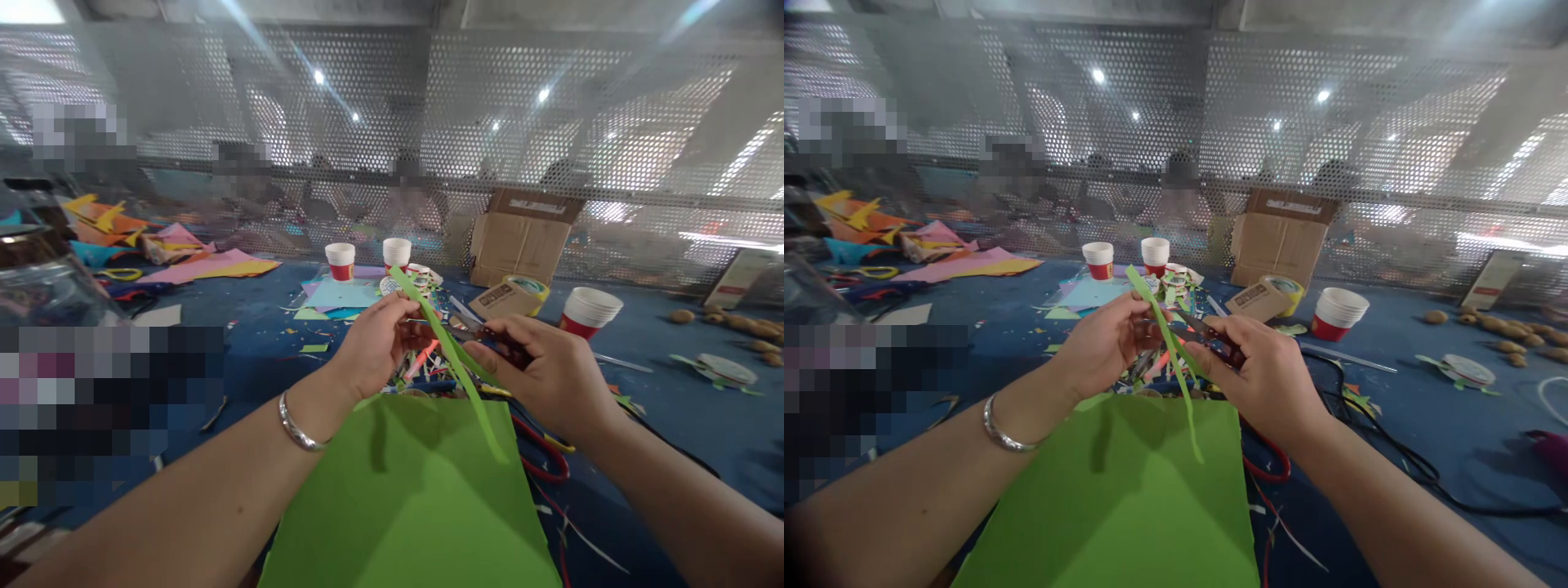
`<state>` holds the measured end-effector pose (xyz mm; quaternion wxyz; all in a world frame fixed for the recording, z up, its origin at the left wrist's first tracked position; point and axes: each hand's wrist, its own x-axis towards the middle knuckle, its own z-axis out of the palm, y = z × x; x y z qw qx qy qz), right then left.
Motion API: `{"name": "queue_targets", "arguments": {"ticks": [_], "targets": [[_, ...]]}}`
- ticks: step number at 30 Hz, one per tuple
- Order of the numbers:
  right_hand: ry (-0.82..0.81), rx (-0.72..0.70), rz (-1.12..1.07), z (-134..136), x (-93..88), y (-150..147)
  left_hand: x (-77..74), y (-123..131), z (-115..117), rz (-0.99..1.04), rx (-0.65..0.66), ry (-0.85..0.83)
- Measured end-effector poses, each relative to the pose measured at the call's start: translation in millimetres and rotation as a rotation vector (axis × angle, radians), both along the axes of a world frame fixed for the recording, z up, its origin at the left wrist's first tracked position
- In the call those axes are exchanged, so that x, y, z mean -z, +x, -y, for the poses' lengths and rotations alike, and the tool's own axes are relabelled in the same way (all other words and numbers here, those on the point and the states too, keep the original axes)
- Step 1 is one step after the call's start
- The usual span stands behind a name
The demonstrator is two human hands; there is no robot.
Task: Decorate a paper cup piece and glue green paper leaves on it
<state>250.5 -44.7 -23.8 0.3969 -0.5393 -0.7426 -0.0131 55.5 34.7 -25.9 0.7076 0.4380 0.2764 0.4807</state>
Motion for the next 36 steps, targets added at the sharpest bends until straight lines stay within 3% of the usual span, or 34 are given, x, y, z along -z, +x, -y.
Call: {"name": "queue_targets", "arguments": {"ticks": [18, 36], "targets": [[0.029, 0.014, 0.088, -2.3, 1.7, 0.5, -2.5, -0.8, -1.0, 0.010, -0.014, -0.021], [0.128, 0.011, 0.110, -2.6, 4.7, 4.3, 0.3, 6.3, 14.8, -0.064, 0.150, -0.054]]}}
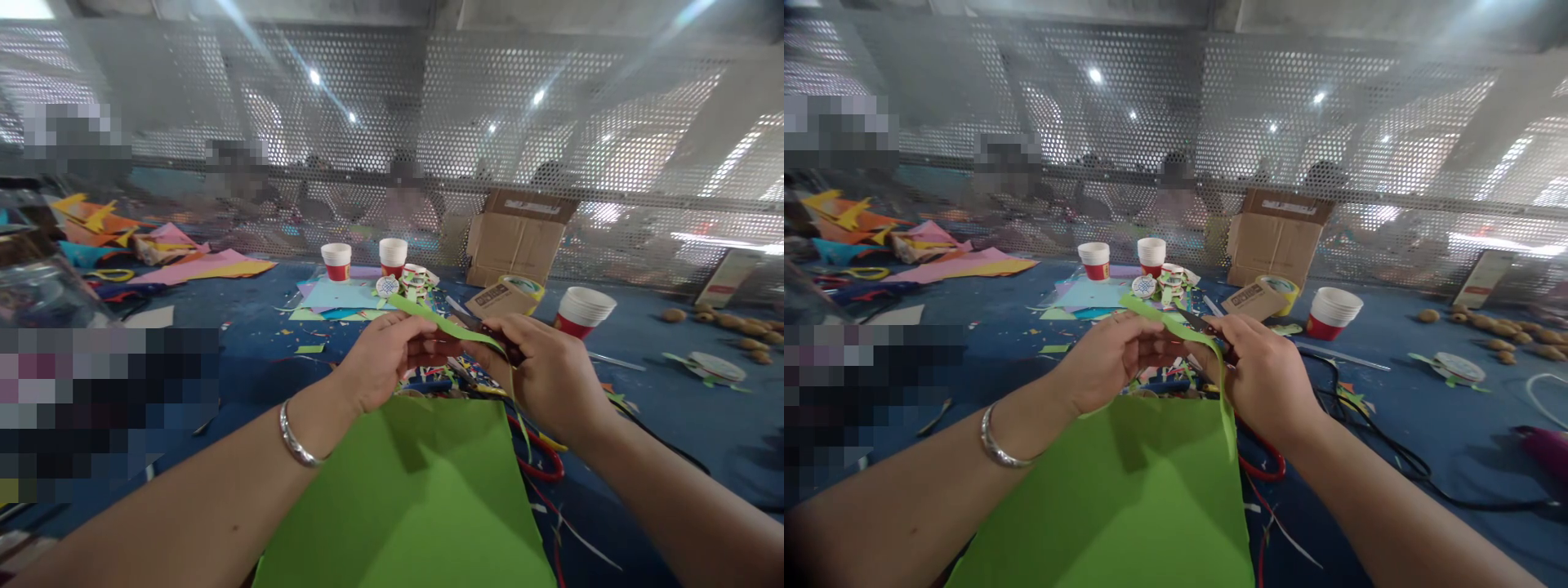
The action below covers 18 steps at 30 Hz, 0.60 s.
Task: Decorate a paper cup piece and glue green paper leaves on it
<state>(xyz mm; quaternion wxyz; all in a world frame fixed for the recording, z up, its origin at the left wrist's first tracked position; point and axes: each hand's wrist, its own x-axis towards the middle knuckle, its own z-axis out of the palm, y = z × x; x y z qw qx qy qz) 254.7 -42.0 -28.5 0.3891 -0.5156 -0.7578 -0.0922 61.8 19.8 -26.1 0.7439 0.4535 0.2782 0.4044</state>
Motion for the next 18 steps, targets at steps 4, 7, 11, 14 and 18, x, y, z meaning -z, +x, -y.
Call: {"name": "queue_targets", "arguments": {"ticks": [4, 7, 11, 14, 18], "targets": [[0.002, -0.007, -0.011, 0.4, -1.2, -2.6, 0.9, 0.1, 1.3, -0.035, 0.009, 0.028], [0.021, -0.008, -0.011, 0.4, -1.1, -2.9, 1.9, 1.6, 1.9, -0.049, 0.026, 0.040], [0.035, -0.002, 0.017, -0.2, 0.0, -2.4, 1.3, 4.0, 2.5, -0.054, 0.032, 0.053], [0.066, -0.005, 0.022, -1.3, 1.1, -2.1, 0.1, 4.2, 3.2, -0.052, 0.029, 0.069], [0.103, -0.014, 0.020, -1.9, 0.9, -2.2, 0.3, 3.1, 2.9, -0.027, 0.027, 0.082]]}}
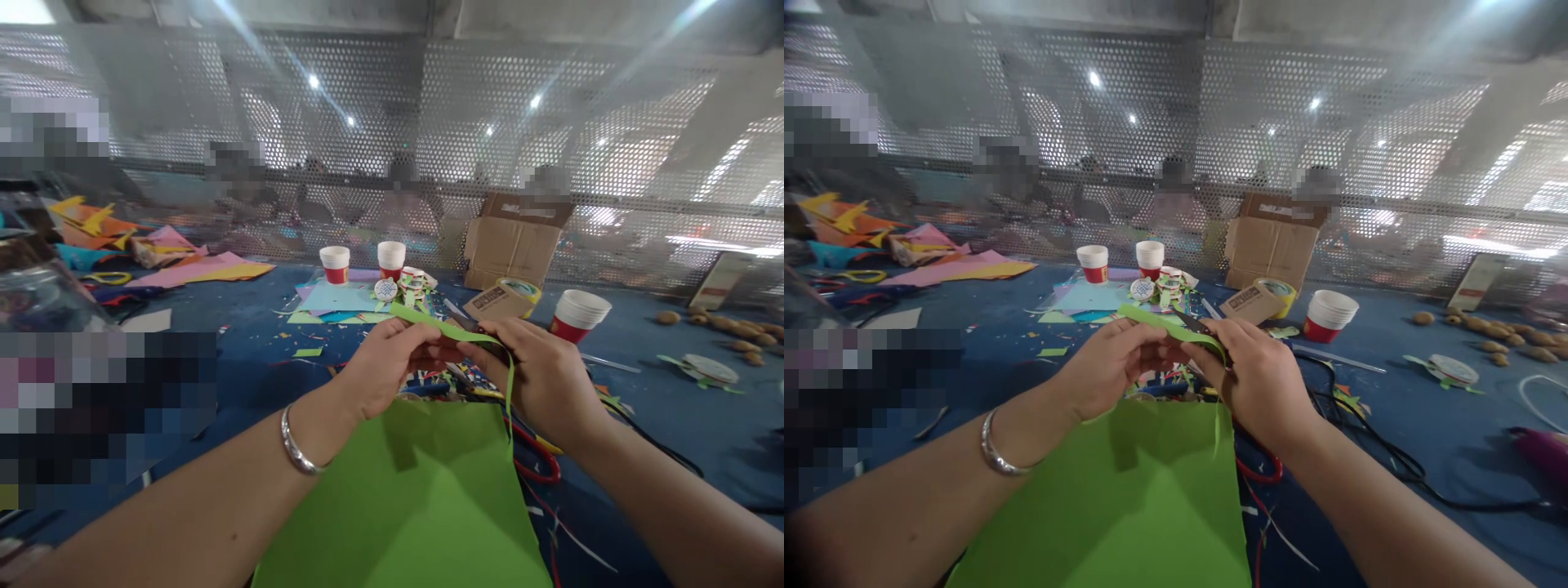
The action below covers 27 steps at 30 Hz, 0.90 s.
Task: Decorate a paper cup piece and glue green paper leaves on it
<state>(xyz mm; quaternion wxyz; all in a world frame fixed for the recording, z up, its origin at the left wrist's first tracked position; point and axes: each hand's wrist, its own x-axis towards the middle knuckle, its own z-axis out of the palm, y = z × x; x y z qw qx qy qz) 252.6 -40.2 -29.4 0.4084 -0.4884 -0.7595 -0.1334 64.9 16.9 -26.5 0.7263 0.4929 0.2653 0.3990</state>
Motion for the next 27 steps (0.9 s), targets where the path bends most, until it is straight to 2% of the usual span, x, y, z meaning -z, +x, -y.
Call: {"name": "queue_targets", "arguments": {"ticks": [6, 12, 23, 27], "targets": [[-0.008, 0.018, -0.015, -0.7, -1.9, -0.2, 1.5, -1.3, -2.7, 0.008, -0.020, 0.029], [-0.001, -0.024, 0.004, -1.6, -0.3, -0.2, 1.5, -0.4, -4.0, -0.004, -0.025, 0.026], [-0.059, 0.113, -0.009, 2.9, -0.1, -6.1, -1.7, 1.3, -2.9, 0.006, -0.067, 0.030], [-0.047, 0.118, 0.006, 3.5, 0.3, -7.0, -1.3, 1.8, -2.3, 0.004, -0.077, 0.023]]}}
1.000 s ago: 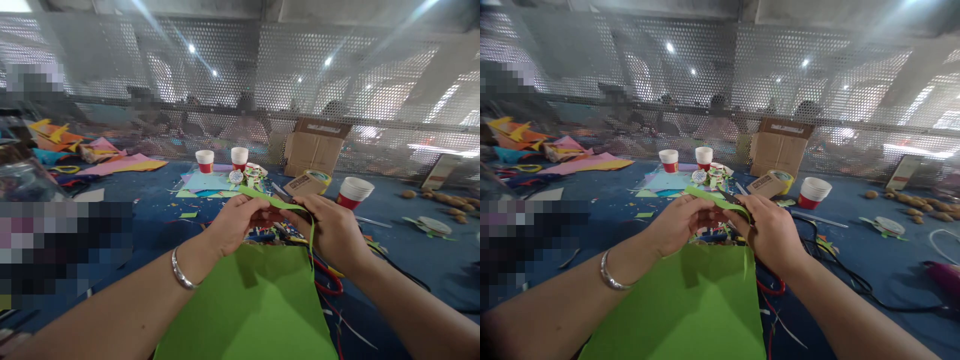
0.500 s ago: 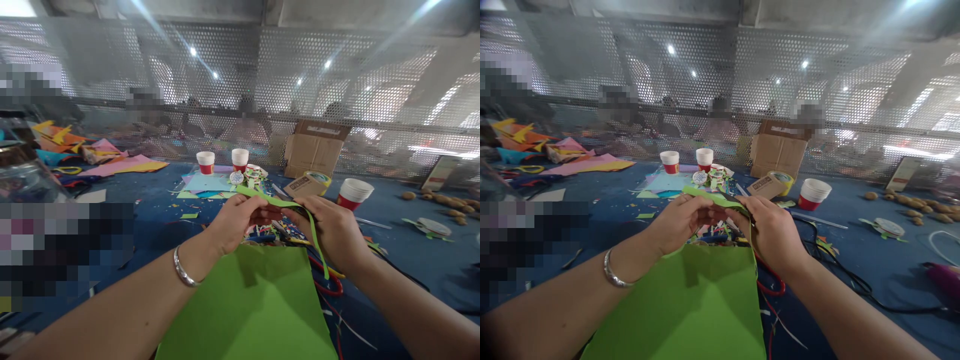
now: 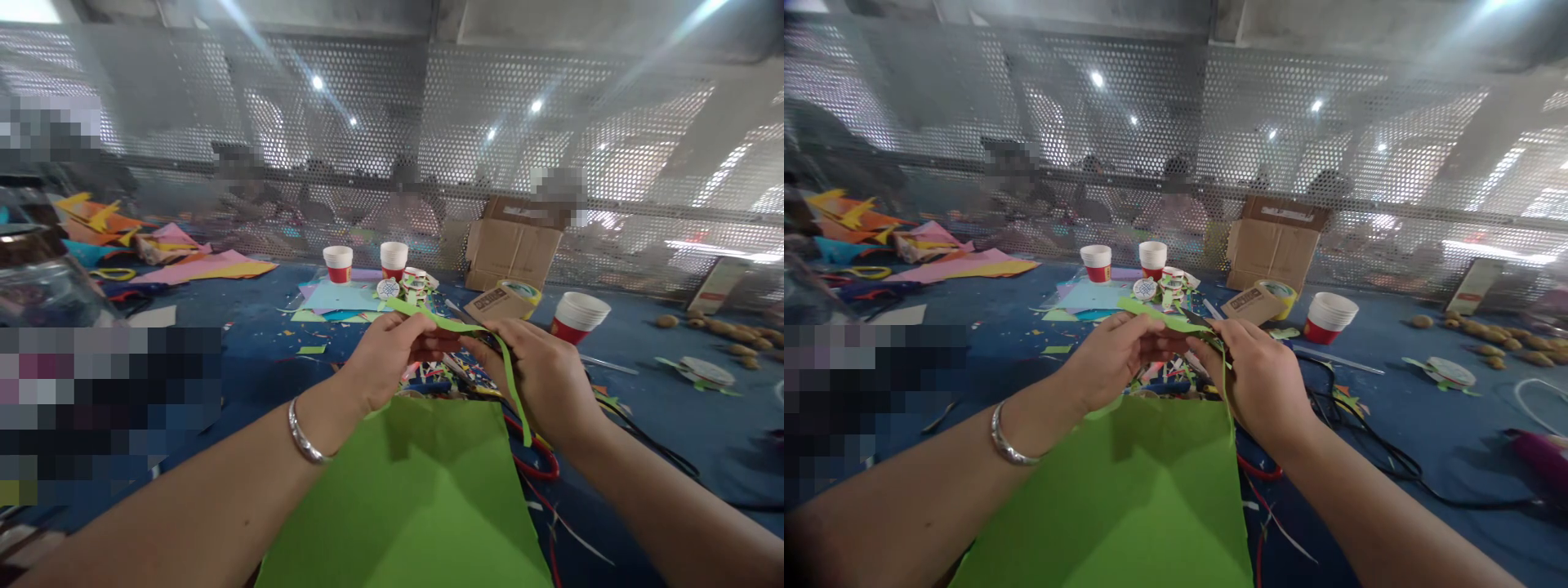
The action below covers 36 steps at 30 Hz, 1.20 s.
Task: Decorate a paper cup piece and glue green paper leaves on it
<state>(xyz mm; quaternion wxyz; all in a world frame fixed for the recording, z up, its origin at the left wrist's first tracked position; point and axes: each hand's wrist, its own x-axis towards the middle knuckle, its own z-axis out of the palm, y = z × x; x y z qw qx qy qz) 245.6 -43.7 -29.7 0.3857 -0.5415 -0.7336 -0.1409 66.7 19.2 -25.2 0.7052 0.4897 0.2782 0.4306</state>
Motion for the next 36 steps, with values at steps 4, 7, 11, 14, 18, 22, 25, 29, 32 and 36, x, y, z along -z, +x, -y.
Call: {"name": "queue_targets", "arguments": {"ticks": [4, 7, 11, 14, 18, 22, 25, 29, 32, 36], "targets": [[0.002, -0.002, -0.002, -1.3, 0.2, 0.1, -1.9, -1.9, -1.3, -0.024, -0.006, -0.009], [-0.018, -0.005, 0.001, -2.9, 0.6, 1.5, -4.3, -4.1, -2.2, -0.053, -0.004, -0.031], [-0.020, -0.004, -0.017, -3.0, 1.6, 2.3, -6.2, -6.4, -3.0, -0.080, -0.006, -0.044], [-0.039, -0.006, -0.019, -2.8, 2.2, 2.4, -6.3, -7.8, -4.5, -0.076, 0.002, -0.041], [-0.073, 0.011, -0.003, -7.6, 1.2, 10.2, -6.3, -12.5, -11.4, -0.017, -0.063, -0.062], [-0.083, 0.083, -0.037, -13.7, -3.8, 21.9, -7.8, -18.9, -19.5, 0.042, -0.179, -0.065], [-0.094, 0.065, -0.181, -13.0, -6.9, 20.6, -8.8, -19.3, -18.5, 0.023, -0.138, -0.024], [-0.208, -0.020, -0.340, -7.1, -6.5, 8.4, -9.0, -15.6, -10.7, -0.020, -0.028, 0.051], [-0.261, -0.067, -0.350, -3.7, -4.7, 2.3, -9.0, -15.0, -8.3, -0.021, 0.020, 0.075], [-0.205, -0.088, -0.269, -1.2, -3.4, 0.7, -7.6, -16.4, -11.3, 0.017, 0.054, 0.070]]}}
